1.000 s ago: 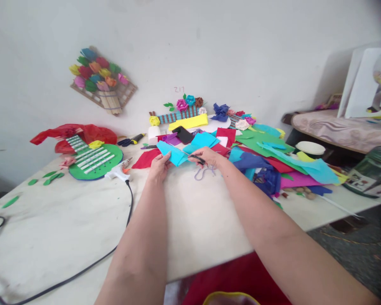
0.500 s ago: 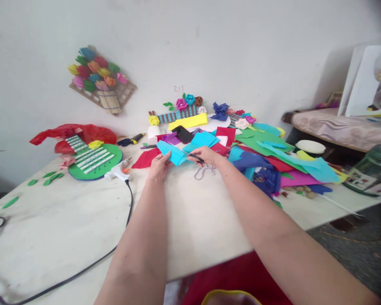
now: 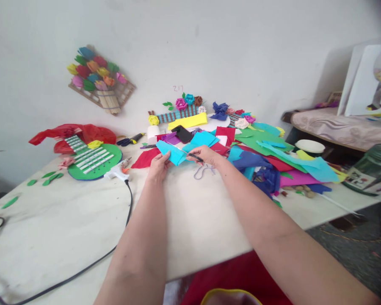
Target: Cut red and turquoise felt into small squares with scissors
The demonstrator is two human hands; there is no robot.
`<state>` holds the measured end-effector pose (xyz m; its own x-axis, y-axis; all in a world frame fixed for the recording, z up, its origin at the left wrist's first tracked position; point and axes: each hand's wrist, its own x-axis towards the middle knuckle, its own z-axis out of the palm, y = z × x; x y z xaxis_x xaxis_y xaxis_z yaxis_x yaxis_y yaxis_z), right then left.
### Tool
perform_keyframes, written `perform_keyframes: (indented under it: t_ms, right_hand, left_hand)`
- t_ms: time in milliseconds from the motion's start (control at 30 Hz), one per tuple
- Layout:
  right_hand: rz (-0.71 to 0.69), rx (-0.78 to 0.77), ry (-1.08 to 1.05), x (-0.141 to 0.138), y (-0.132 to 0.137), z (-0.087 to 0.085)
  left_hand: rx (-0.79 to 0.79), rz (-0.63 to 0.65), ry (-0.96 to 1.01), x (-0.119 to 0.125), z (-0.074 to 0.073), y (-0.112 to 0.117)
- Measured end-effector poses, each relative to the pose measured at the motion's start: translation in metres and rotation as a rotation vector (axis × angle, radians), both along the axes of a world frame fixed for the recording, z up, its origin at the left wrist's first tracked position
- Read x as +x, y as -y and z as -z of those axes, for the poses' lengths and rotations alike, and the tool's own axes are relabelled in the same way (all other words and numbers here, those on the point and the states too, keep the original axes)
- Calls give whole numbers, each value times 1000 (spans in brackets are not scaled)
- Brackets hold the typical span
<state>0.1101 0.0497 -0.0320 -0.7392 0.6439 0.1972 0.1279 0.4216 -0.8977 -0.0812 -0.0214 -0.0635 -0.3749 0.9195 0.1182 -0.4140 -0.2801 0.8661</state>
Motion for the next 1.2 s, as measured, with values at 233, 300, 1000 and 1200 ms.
perform_keyframes:
  t_ms: [233, 300, 1000, 1200]
  right_hand:
    - [5, -8, -5, -1, -3, 3]
    - [-1, -29, -10, -2, -2, 2]
    - [-24, -89, 12, 0, 4, -4]
    - [-45, -111, -6, -1, 3, -3]
  left_hand:
    - [-3, -13, 2, 1, -1, 1]
    - [-3, -9, 2, 0, -1, 0]
    - [13, 13, 6, -2, 1, 0]
    - [-14, 5, 6, 1, -2, 2]
